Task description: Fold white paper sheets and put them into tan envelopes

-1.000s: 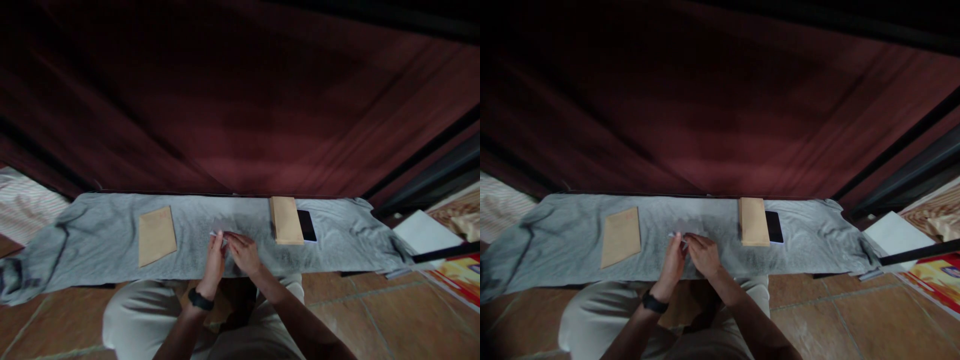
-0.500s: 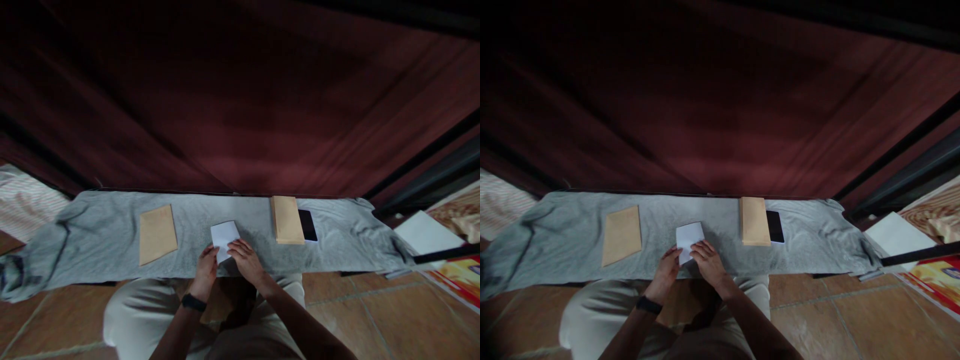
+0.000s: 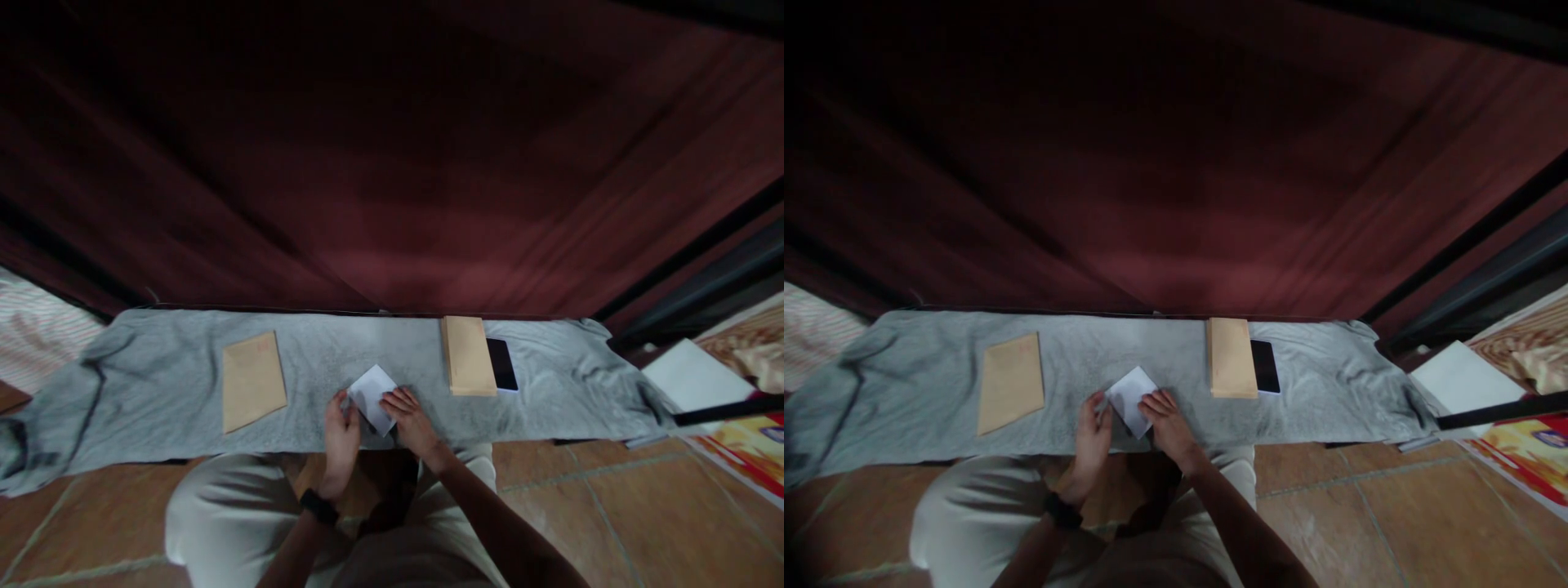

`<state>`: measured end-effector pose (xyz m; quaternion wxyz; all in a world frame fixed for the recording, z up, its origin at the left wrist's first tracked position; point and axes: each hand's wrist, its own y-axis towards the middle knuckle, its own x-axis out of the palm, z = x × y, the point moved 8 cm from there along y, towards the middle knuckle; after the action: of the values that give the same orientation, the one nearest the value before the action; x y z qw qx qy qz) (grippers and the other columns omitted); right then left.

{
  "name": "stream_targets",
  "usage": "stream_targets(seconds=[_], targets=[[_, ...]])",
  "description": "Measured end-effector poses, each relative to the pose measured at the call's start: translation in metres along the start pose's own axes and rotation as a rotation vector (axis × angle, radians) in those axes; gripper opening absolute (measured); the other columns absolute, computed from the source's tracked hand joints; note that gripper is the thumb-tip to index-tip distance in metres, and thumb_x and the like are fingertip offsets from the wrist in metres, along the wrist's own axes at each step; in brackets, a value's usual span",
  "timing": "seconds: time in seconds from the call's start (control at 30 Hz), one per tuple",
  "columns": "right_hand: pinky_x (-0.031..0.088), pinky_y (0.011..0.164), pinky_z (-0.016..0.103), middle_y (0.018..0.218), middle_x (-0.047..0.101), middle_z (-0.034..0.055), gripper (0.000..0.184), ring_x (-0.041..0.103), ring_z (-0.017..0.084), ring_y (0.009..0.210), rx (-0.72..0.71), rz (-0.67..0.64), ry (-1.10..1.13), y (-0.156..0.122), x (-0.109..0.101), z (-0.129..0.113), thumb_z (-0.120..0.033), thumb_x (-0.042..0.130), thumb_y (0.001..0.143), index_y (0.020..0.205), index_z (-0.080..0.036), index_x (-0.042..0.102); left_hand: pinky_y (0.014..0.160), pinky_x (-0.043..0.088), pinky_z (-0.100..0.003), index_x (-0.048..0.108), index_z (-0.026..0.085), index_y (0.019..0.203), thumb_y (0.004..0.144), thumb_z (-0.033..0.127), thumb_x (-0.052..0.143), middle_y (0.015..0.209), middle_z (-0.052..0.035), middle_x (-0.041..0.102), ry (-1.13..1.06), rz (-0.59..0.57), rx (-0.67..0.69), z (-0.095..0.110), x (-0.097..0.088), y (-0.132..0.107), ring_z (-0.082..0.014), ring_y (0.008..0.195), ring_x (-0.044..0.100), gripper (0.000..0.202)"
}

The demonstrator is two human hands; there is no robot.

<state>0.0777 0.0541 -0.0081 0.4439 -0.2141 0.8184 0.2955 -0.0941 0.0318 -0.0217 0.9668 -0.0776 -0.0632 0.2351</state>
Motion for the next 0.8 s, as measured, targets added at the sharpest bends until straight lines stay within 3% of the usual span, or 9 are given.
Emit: stream_targets(seconds=[0.1, 0.2, 0.3, 0.43, 0.63, 0.7, 0.8], targets=[[0.038, 0.120, 0.046, 0.139, 0.064, 0.0077, 0.054, 0.052, 0.021, 0.136, -0.031, -0.058, -0.008, 0.001, 0.003, -0.003, 0.000, 0.056, 0.087, 0.136, -0.024, 0.063, 0.123, 0.026, -0.047, 0.063, 0.022, 0.125, 0.089, 0.036, 0.059, 0.144, -0.0118, 0.058, 0.428, -0.213, 0.263, 0.020, 0.036, 0.004, -0.0272, 0.145, 0.041, 0.040], [0.039, 0.119, 0.043, 0.134, 0.067, 0.0090, 0.052, 0.056, 0.021, 0.132, -0.058, -0.095, -0.035, 0.003, 0.005, -0.008, 0.000, 0.059, 0.087, 0.133, -0.022, 0.065, 0.124, 0.022, -0.047, 0.065, 0.022, 0.127, 0.090, 0.038, 0.056, 0.146, -0.0114, 0.058, 0.600, -0.406, 0.343, 0.017, 0.072, 0.009, -0.0266, 0.146, 0.041, 0.041], [0.040, 0.119, 0.040, 0.134, 0.067, 0.0094, 0.049, 0.057, 0.020, 0.131, -0.075, -0.112, -0.043, 0.004, 0.004, -0.009, -0.001, 0.061, 0.088, 0.132, -0.021, 0.065, 0.125, 0.020, -0.049, 0.061, 0.022, 0.134, 0.094, 0.038, 0.047, 0.152, -0.0119, 0.052, 0.828, -0.486, 0.445, 0.008, 0.088, 0.014, -0.0270, 0.149, 0.036, 0.045], [0.040, 0.119, 0.040, 0.137, 0.065, 0.0094, 0.050, 0.057, 0.020, 0.131, -0.083, -0.117, -0.051, 0.003, 0.003, -0.008, -0.003, 0.062, 0.089, 0.136, -0.021, 0.061, 0.125, 0.021, -0.047, 0.052, 0.019, 0.145, 0.098, 0.041, 0.039, 0.156, -0.0136, 0.047, 0.971, -0.438, 0.534, 0.002, 0.076, 0.026, -0.0258, 0.150, 0.035, 0.053], [0.040, 0.119, 0.042, 0.143, 0.061, 0.0089, 0.053, 0.055, 0.020, 0.134, -0.067, -0.103, -0.018, -0.003, 0.004, -0.005, -0.001, 0.059, 0.089, 0.138, -0.021, 0.060, 0.125, 0.019, -0.049, 0.049, 0.018, 0.148, 0.098, 0.043, 0.037, 0.157, -0.0134, 0.044, 1.066, -0.292, 0.512, 0.005, 0.041, 0.039, -0.0267, 0.150, 0.035, 0.058], [0.041, 0.119, 0.042, 0.142, 0.062, 0.0074, 0.053, 0.055, 0.019, 0.134, -0.041, -0.060, 0.088, -0.005, -0.001, -0.004, 0.000, 0.056, 0.088, 0.136, -0.023, 0.062, 0.125, 0.019, -0.049, 0.051, 0.018, 0.146, 0.098, 0.044, 0.038, 0.156, -0.0131, 0.046, 1.051, -0.249, 0.485, 0.010, 0.030, 0.039, -0.0279, 0.150, 0.034, 0.057], [0.045, 0.114, 0.041, 0.134, 0.068, 0.0045, 0.045, 0.060, 0.018, 0.128, 0.127, 0.133, 0.402, -0.008, -0.019, 0.013, -0.006, 0.051, 0.091, 0.127, -0.026, 0.068, 0.124, 0.019, -0.051, 0.052, 0.018, 0.144, 0.097, 0.046, 0.039, 0.156, -0.0151, 0.046, 1.007, -0.130, 0.474, 0.027, 0.002, 0.038, -0.0303, 0.151, 0.031, 0.057]])
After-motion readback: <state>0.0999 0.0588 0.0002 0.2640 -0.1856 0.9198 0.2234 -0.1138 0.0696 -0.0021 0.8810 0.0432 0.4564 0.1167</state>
